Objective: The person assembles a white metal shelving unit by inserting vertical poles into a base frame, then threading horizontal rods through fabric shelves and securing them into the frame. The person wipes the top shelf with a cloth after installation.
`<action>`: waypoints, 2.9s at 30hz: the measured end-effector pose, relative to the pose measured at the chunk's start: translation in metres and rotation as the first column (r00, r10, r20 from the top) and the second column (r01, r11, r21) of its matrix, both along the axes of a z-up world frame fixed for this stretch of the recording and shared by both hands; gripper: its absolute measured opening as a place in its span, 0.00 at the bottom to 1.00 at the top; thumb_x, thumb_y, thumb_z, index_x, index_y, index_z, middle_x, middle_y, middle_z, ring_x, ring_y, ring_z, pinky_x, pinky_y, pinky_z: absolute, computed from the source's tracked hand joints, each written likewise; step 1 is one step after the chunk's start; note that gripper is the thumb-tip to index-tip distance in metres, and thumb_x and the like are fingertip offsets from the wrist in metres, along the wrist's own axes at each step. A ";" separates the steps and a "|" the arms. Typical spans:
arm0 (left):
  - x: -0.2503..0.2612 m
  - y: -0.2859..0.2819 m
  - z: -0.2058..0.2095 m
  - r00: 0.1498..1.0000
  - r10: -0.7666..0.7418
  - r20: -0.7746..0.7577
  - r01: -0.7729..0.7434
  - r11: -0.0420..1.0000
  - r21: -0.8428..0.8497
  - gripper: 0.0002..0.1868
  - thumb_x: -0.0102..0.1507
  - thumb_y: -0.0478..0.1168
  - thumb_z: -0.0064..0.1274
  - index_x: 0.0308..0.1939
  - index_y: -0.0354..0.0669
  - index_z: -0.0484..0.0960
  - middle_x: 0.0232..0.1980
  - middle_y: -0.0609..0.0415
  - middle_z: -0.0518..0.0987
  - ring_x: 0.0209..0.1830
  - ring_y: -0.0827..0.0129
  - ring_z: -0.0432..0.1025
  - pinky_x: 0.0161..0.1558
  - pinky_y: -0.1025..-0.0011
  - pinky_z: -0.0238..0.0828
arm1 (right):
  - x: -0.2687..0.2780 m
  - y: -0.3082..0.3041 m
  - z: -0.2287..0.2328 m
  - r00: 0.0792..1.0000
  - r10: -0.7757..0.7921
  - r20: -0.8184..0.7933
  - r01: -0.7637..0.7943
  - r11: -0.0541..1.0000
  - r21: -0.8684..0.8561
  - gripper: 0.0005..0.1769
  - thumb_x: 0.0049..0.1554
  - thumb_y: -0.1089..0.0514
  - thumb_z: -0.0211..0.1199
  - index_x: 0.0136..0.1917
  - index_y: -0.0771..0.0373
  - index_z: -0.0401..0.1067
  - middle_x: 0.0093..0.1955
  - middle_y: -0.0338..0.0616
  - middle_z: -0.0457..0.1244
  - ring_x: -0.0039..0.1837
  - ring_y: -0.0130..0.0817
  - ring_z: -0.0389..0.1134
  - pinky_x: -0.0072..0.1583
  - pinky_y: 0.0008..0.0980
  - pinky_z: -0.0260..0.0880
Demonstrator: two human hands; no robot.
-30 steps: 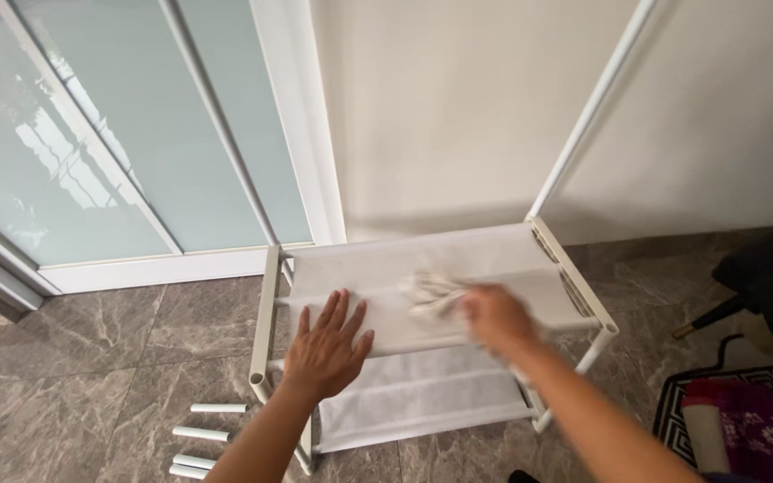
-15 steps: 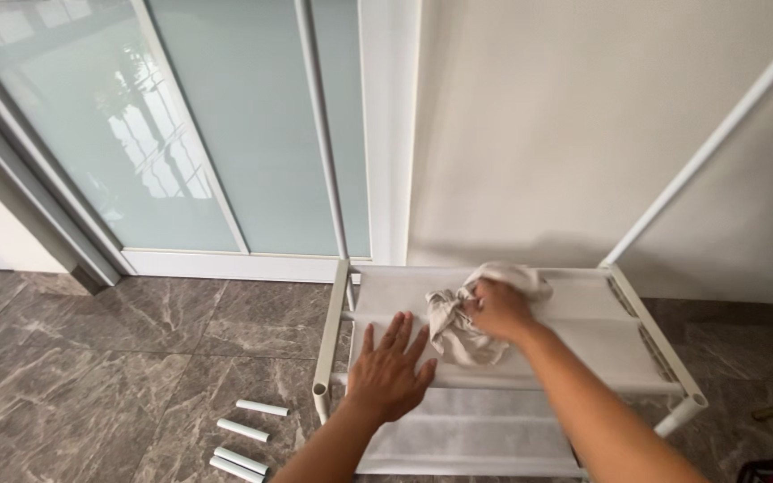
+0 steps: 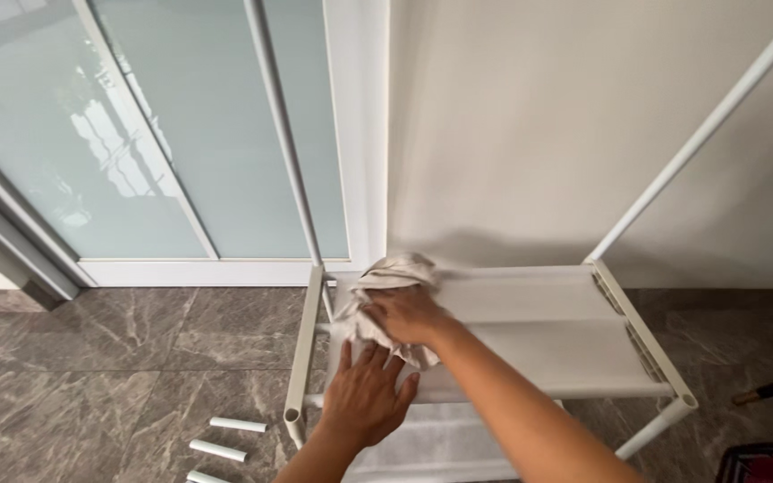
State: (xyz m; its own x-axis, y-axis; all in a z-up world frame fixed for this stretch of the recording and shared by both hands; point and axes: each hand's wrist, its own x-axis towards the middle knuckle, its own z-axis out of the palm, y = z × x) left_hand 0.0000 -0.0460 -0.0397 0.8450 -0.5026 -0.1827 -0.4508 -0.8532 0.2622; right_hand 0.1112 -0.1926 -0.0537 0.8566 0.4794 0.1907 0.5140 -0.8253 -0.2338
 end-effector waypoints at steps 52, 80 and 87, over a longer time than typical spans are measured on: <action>-0.095 0.172 0.111 0.480 0.355 -0.802 -0.819 -0.145 -0.555 0.36 0.70 0.63 0.31 0.71 0.41 0.62 0.70 0.31 0.66 0.66 0.42 0.65 0.65 0.44 0.64 | -0.150 0.136 0.109 0.775 0.462 -0.431 0.204 0.464 0.862 0.21 0.65 0.44 0.53 0.61 0.62 0.62 0.58 0.52 0.64 0.61 0.38 0.67 0.64 0.46 0.69; -0.036 0.246 -0.151 0.531 0.785 -0.318 -0.734 0.239 -0.635 0.19 0.65 0.44 0.46 0.55 0.40 0.80 0.54 0.41 0.83 0.57 0.49 0.76 0.58 0.58 0.71 | -0.093 0.233 0.017 0.986 -0.020 -0.163 -0.014 0.979 -0.205 0.43 0.62 0.31 0.13 0.83 0.48 0.35 0.86 0.49 0.21 0.85 0.45 0.15 0.71 0.67 -0.02; -0.046 0.256 -0.139 0.566 0.778 -0.273 -0.699 0.277 -0.660 0.17 0.64 0.43 0.47 0.54 0.42 0.81 0.52 0.40 0.83 0.55 0.48 0.77 0.55 0.57 0.72 | -0.100 0.238 0.012 0.993 -0.081 -0.088 0.047 0.941 -0.335 0.42 0.65 0.30 0.16 0.84 0.49 0.42 0.85 0.58 0.28 0.85 0.51 0.18 0.71 0.64 -0.02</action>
